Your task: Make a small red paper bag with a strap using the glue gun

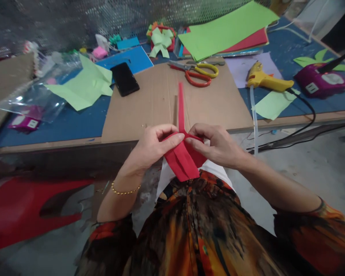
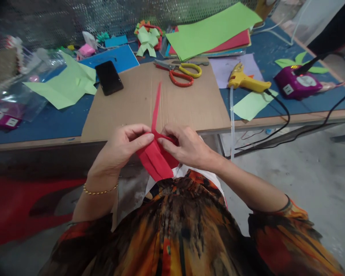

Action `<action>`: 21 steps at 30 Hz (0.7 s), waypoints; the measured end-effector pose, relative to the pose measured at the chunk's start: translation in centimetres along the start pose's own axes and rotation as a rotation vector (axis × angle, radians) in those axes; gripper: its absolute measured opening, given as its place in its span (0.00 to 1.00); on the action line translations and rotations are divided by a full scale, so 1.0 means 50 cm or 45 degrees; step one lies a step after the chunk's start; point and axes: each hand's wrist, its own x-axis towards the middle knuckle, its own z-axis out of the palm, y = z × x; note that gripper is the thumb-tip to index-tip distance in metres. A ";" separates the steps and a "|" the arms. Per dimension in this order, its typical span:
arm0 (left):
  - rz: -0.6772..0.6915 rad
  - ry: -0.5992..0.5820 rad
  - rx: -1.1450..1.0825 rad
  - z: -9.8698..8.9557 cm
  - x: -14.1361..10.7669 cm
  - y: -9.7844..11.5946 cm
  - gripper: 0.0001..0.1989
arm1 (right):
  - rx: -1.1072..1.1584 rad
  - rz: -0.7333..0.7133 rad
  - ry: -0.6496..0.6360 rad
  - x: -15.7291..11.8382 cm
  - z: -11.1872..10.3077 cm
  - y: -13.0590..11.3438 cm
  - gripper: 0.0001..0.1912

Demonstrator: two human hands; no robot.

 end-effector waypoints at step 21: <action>0.072 0.770 -0.552 0.106 -0.013 -0.065 0.19 | -0.534 -0.350 0.670 -0.041 -0.057 -0.046 0.11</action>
